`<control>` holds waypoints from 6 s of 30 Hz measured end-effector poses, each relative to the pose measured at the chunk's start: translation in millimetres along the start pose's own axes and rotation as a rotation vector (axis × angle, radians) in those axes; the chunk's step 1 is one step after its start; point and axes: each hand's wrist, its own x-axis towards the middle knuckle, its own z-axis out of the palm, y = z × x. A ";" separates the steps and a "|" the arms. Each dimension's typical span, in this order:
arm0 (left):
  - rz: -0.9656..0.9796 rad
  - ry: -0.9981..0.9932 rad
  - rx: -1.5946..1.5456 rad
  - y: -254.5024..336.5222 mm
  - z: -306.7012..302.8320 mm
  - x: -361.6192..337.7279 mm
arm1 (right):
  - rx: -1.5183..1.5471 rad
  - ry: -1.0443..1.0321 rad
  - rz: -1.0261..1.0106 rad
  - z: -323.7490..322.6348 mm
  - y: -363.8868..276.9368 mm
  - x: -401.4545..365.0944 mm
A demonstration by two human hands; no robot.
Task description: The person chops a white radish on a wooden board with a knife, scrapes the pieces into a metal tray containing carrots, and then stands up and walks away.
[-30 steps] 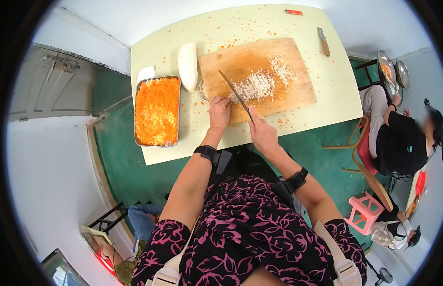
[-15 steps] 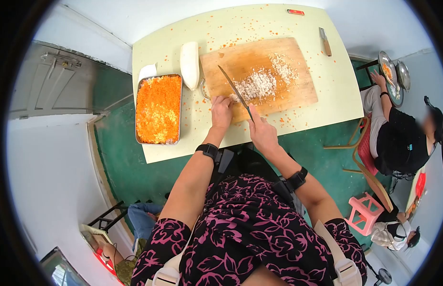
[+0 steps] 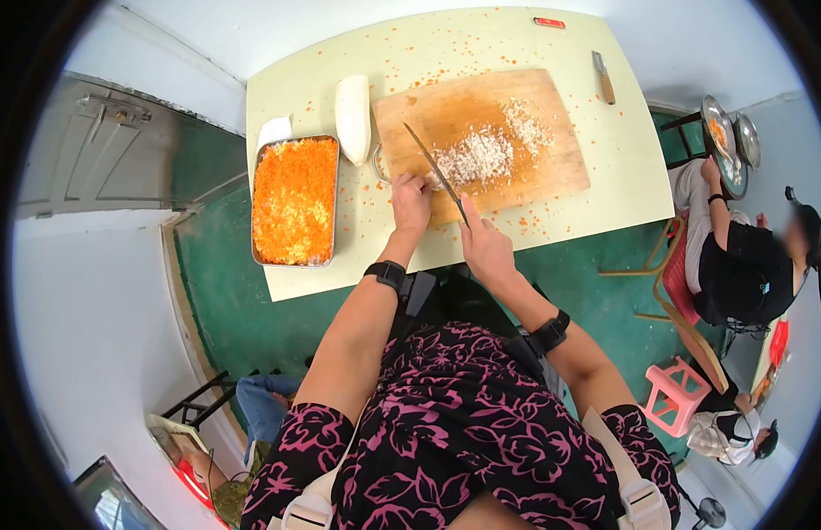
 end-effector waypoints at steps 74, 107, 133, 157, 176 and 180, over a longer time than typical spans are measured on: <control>0.052 0.014 -0.008 -4.3 -7.8 -7.5 | -0.002 -0.042 0.023 9.7 -0.6 3.3; 0.109 0.015 0.007 -7.5 -8.3 -9.3 | -0.007 -0.097 0.037 6.1 -5.7 7.1; 0.111 -0.009 0.021 -6.7 -9.7 -1.6 | -0.029 -0.057 0.047 8.4 -8.5 7.1; 0.078 0.001 0.065 -6.3 -13.2 -2.0 | -0.014 -0.058 0.048 6.2 -5.0 8.5; 0.085 0.026 0.065 -6.5 -0.4 2.8 | 0.050 0.086 0.015 11.1 1.1 8.8; 0.065 0.009 0.068 -4.3 0.7 2.6 | 0.009 -0.066 0.090 2.3 -2.8 11.5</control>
